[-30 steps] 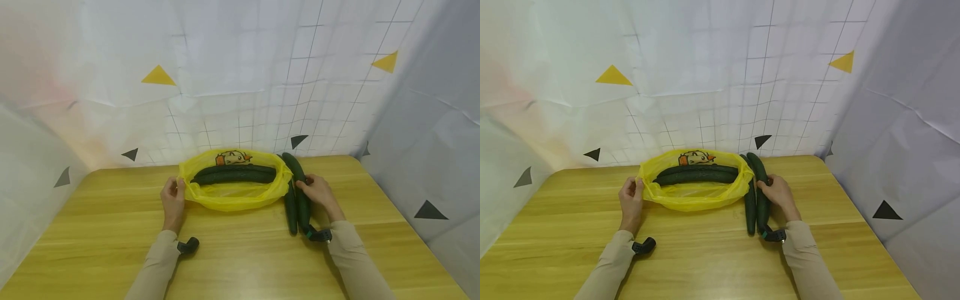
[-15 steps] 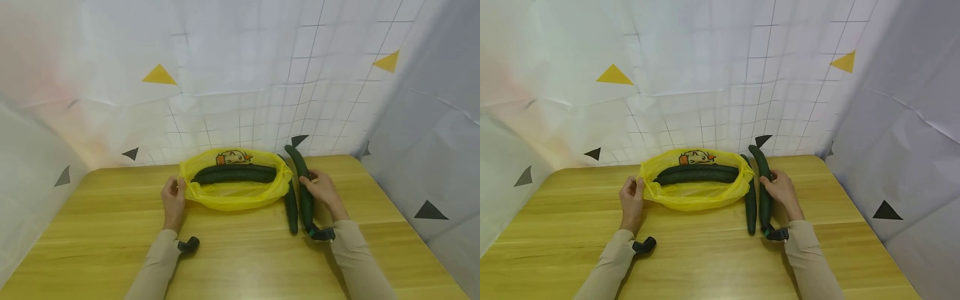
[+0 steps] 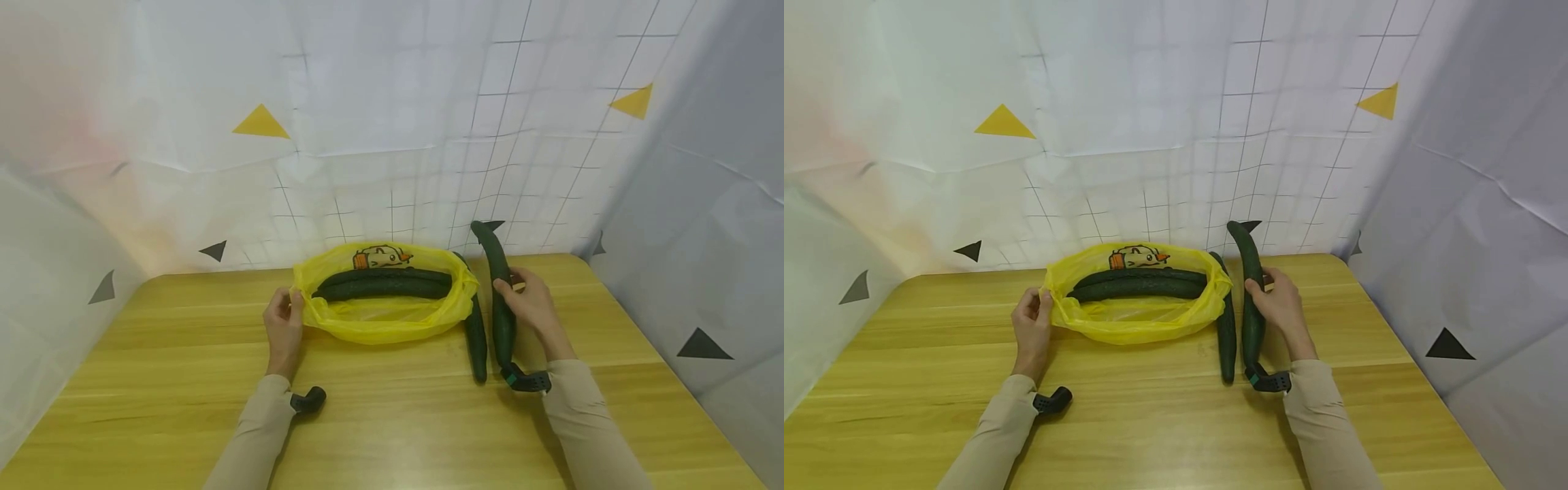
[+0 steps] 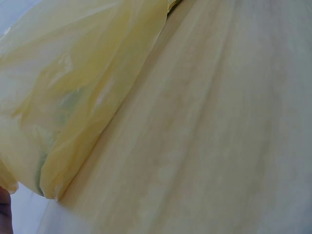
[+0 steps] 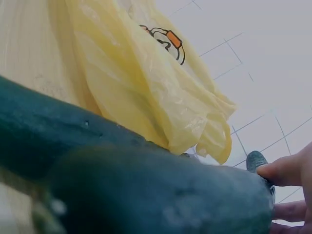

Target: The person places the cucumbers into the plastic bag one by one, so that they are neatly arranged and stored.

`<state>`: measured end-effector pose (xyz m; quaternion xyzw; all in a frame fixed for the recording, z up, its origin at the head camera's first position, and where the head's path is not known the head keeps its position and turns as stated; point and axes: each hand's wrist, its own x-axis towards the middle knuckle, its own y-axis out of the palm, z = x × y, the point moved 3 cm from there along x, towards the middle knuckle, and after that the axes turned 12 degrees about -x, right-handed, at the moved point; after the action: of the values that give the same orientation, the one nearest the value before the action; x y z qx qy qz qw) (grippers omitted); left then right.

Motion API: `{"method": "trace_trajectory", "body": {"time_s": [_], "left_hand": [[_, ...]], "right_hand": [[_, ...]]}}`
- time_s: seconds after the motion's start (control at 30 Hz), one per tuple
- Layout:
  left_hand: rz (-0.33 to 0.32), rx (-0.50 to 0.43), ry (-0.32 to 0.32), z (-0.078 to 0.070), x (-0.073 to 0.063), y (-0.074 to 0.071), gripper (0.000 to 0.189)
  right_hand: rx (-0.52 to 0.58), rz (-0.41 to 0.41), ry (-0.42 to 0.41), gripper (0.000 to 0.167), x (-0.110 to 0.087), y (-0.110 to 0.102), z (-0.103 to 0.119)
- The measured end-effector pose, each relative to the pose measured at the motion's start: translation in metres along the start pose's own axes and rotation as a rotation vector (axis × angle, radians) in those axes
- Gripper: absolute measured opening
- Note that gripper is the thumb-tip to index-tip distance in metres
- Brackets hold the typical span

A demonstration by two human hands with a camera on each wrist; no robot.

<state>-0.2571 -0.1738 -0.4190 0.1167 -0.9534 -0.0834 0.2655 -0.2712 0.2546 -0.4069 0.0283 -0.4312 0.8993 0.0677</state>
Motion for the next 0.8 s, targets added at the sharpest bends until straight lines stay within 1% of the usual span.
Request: {"method": "trace_trajectory", "body": {"time_s": [0.13,0.27,0.4,0.53,0.8], "left_hand": [[-0.003,0.003,-0.004,0.000,0.000,0.000,0.025],[-0.005,0.007,0.010,0.000,0.000,0.000,0.024],[-0.002,0.004,0.022,-0.001,0.000,0.000,0.023],[0.000,0.001,0.019,-0.001,0.000,0.000,0.024],[0.004,0.007,0.015,-0.002,0.001,0.001,0.025]], "right_hand": [[0.026,-0.029,-0.001,0.061,-0.001,-0.003,0.003],[0.059,-0.058,0.001,0.062,-0.001,-0.005,0.005],[0.085,-0.104,-0.008,0.060,-0.001,-0.009,0.007],[0.098,-0.154,-0.011,0.058,-0.002,-0.013,0.012],[0.152,-0.225,0.016,0.059,-0.005,-0.020,0.019]]}}
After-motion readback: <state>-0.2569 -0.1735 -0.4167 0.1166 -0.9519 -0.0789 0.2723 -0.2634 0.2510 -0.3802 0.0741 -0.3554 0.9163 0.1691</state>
